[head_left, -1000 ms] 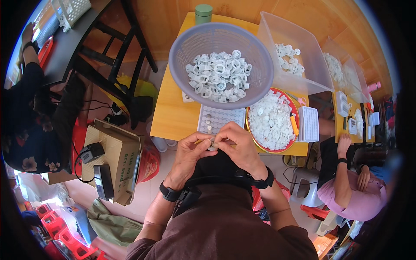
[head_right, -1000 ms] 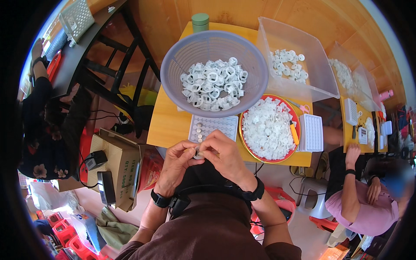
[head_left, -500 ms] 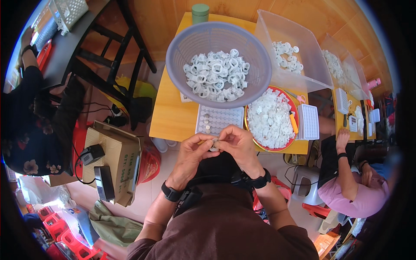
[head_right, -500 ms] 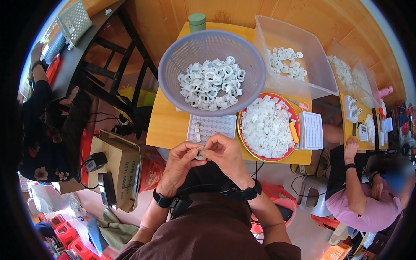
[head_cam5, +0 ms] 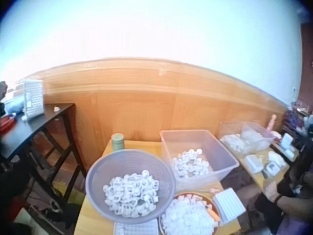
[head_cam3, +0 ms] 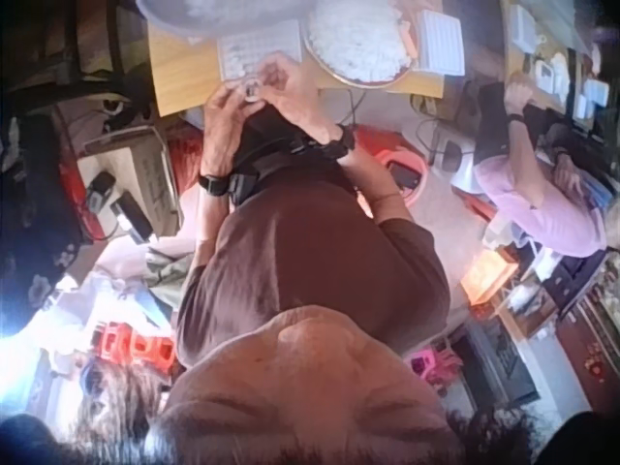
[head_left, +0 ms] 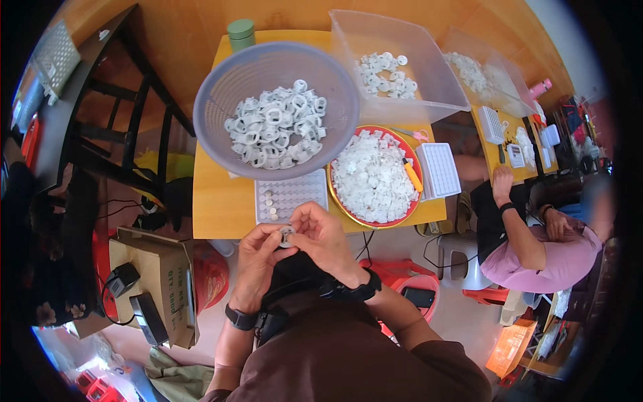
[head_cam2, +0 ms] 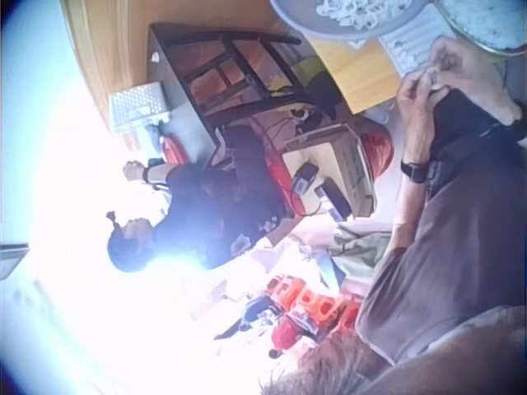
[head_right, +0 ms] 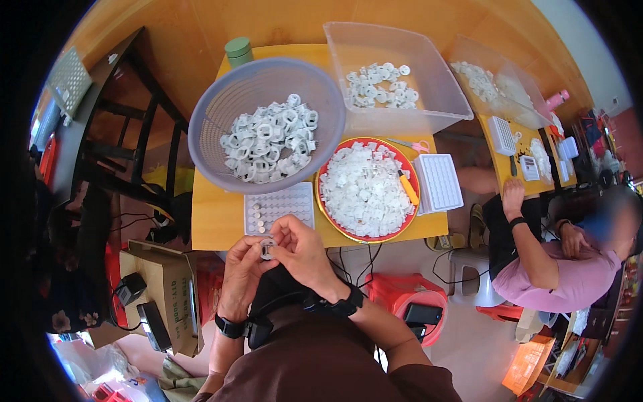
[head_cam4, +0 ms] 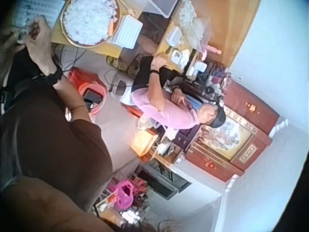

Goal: Snapping together small white plastic components at a workshop table.

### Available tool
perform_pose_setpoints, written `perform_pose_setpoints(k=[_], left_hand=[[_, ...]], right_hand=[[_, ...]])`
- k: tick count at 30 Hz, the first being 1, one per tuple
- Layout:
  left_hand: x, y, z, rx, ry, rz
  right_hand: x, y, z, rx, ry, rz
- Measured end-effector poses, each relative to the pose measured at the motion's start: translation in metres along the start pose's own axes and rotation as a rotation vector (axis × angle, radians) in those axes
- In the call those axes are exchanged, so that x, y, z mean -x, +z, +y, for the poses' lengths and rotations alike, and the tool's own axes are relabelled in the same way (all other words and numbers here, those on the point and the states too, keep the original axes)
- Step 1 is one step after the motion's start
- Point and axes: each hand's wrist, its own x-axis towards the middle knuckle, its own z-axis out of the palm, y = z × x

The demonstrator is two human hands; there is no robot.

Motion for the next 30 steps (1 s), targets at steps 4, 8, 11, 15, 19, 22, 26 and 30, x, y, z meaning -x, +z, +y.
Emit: perform_pose_setpoints(k=[4,8,11,15,19,22,26,30], left_hand=[[-0.003,-0.001,-0.003,0.021,0.002,-0.006],[-0.001,-0.002,-0.002,0.077,-0.014,-0.04],[-0.001,-0.009,-0.001,0.08,-0.011,-0.032],[-0.002,-0.013,0.002,0.099,-0.015,-0.046],[-0.003,-0.011,-0.001,0.101,-0.035,-0.048],[-0.002,-0.011,-0.006,0.129,-0.045,-0.055],[0.0,-0.01,-0.008,0.101,-0.061,-0.015],[0.0,-0.006,-0.006,0.105,-0.065,-0.022]], right_hand=[[0.006,0.0,0.003,0.013,-0.034,0.044],[0.001,-0.021,-0.007,0.357,-0.167,0.197],[-0.013,-0.069,-0.011,0.643,-0.353,0.374],[-0.016,-0.107,-0.018,0.976,-0.242,0.441],[-0.02,-0.108,-0.013,1.011,-0.269,0.412],[-0.019,-0.11,-0.011,1.047,-0.27,0.4],[-0.02,-0.112,-0.01,1.012,-0.264,0.396],[-0.021,-0.12,-0.004,0.946,-0.302,0.443]])
